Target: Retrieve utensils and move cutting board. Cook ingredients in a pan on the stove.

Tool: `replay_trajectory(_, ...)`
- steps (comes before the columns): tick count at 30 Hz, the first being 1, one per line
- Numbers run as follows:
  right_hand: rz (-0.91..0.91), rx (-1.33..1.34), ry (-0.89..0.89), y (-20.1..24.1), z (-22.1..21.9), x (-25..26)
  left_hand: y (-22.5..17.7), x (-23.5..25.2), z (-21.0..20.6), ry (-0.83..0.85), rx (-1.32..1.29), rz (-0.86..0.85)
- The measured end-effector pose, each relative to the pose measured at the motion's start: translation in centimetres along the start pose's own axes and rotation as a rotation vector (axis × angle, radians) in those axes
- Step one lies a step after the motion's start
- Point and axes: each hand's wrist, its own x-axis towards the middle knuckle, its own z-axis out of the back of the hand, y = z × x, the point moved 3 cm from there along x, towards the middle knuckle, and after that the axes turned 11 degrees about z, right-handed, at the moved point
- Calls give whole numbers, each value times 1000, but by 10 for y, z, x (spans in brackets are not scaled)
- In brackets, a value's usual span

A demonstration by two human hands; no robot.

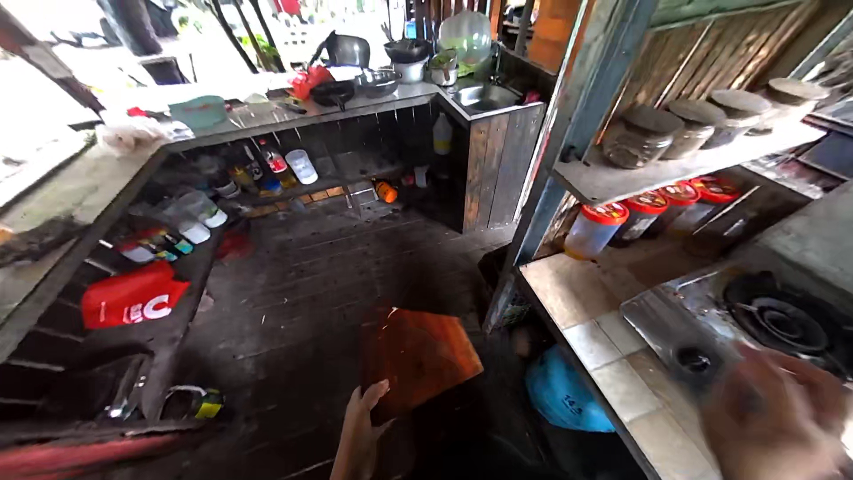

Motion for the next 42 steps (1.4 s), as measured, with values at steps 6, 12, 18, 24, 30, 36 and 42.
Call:
replay_trajectory(6, -17, 387, 289, 88, -182, 62, -59, 77, 40, -70, -177, 66)
replay_trajectory(12, -60, 453, 769, 113, -349, 129, -145, 171, 46, -176, -308, 55)
replay_trajectory(18, -286, 294, 1567, 123, -517, 227, -266, 268, 33, -238, -363, -4)
replay_trajectory(24, -72, 339, 1602, 200, -640, 348, -380, 320, 26, -295, -514, -40)
replay_trajectory(30, 104, 474, 1665, 318, -741, 429, -470, 381, 41, -319, -570, -63)
replay_trajectory(36, 118, 626, 1699, 416, -824, 489, -560, 477, 86, -275, -505, -101)
replay_trajectory(42, -114, 513, 1576, 431, -873, 561, -685, 571, 121, -232, -296, -164)
